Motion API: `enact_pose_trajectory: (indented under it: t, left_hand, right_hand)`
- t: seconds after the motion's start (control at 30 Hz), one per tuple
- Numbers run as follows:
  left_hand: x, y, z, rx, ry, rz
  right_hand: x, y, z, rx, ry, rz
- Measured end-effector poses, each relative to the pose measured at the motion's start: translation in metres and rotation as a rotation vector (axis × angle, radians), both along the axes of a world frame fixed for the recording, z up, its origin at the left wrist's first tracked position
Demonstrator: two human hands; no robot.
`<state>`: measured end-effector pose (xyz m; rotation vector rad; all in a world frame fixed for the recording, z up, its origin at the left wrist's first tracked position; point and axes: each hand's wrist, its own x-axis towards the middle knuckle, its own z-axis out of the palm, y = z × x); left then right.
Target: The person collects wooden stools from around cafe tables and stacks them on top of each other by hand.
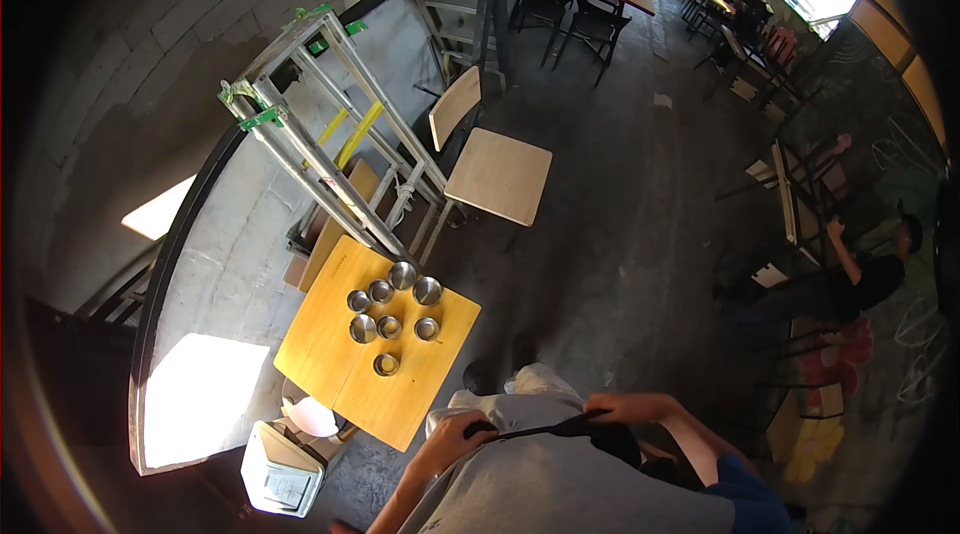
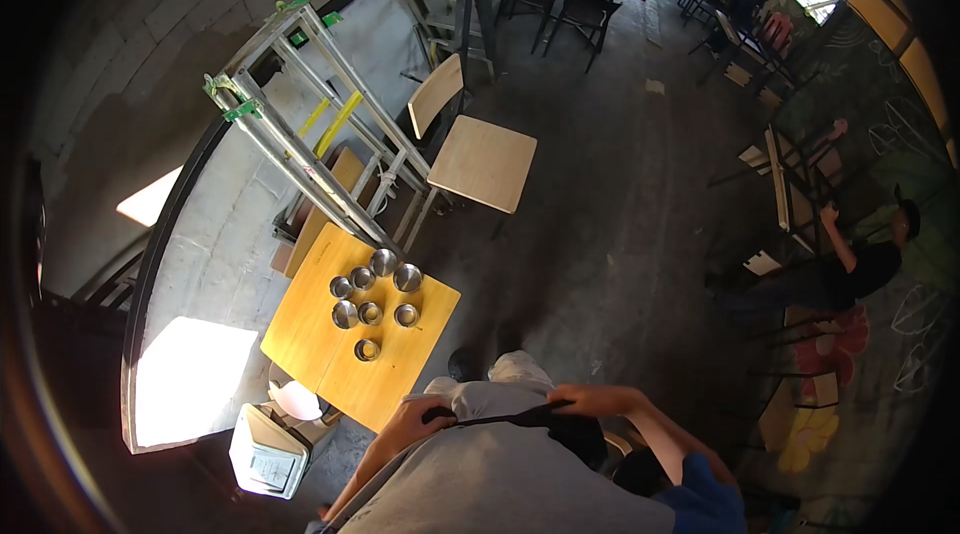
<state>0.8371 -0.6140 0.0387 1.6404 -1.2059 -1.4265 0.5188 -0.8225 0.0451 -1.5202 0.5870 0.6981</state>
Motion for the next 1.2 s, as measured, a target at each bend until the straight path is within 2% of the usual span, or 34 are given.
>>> enact_pose_trajectory:
  t: [0.13,0.2,0.33,0.43,0.53,0.6,0.67,0.7,0.77,0.9,1.0,1.1,1.2]
  left_hand:
    - [-0.036,-0.068,-0.017,-0.129,0.168,-0.153]
    - [-0.061,-0.112,-0.018,-0.17,0.222,-0.342]
    - [-0.09,-0.174,-0.037,-0.311,0.256,-0.584]
    - [-0.084,-0.209,-0.033,-0.128,0.169,-0.658]
    - [-0.066,-0.235,-0.051,-0.319,0.121,-0.423]
    - [-0.041,-0.261,-0.037,-0.382,-0.009,-0.383]
    - [-0.009,-0.304,-0.023,-0.231,0.042,-0.52]
    - [-0.007,-0.318,-0.006,-0.103,0.075,-0.468]
    - [-0.008,-0.349,0.0,0.022,-0.077,-0.487]
    - [-0.048,-0.425,0.004,-0.079,-0.263,-0.533]
    - [-0.07,-0.479,-0.005,-0.266,-0.392,-0.583]
    - [-0.078,-0.529,-0.013,-0.317,-0.397,-0.584]
    - [-0.083,-0.598,0.002,-0.151,-0.285,-0.467]
  right_hand:
    - [-0.066,0.031,-0.014,0.263,0.329,-0.335]
    - [-0.078,0.046,-0.009,0.36,0.419,-0.435]
    - [-0.065,0.032,-0.005,0.324,0.448,-0.299]
    - [-0.063,-0.012,-0.004,0.109,0.404,-0.081]
    - [-0.059,-0.081,-0.003,-0.315,0.322,-0.006]
    - [-0.056,-0.124,0.008,-0.705,0.018,-0.377]
    - [-0.036,-0.191,0.036,-0.468,-0.24,-0.461]
    - [-0.031,-0.212,0.044,-0.341,-0.368,-0.478]
    - [-0.045,-0.251,0.031,-0.465,-0.366,-0.374]
    - [-0.066,-0.307,0.0,-0.831,-0.241,-0.13]
    - [-0.072,-0.341,-0.005,-0.81,-0.058,-0.122]
    - [-0.082,-0.371,-0.013,-0.833,-0.034,-0.18]
    - [-0.094,-0.43,-0.009,-0.54,-0.188,-0.456]
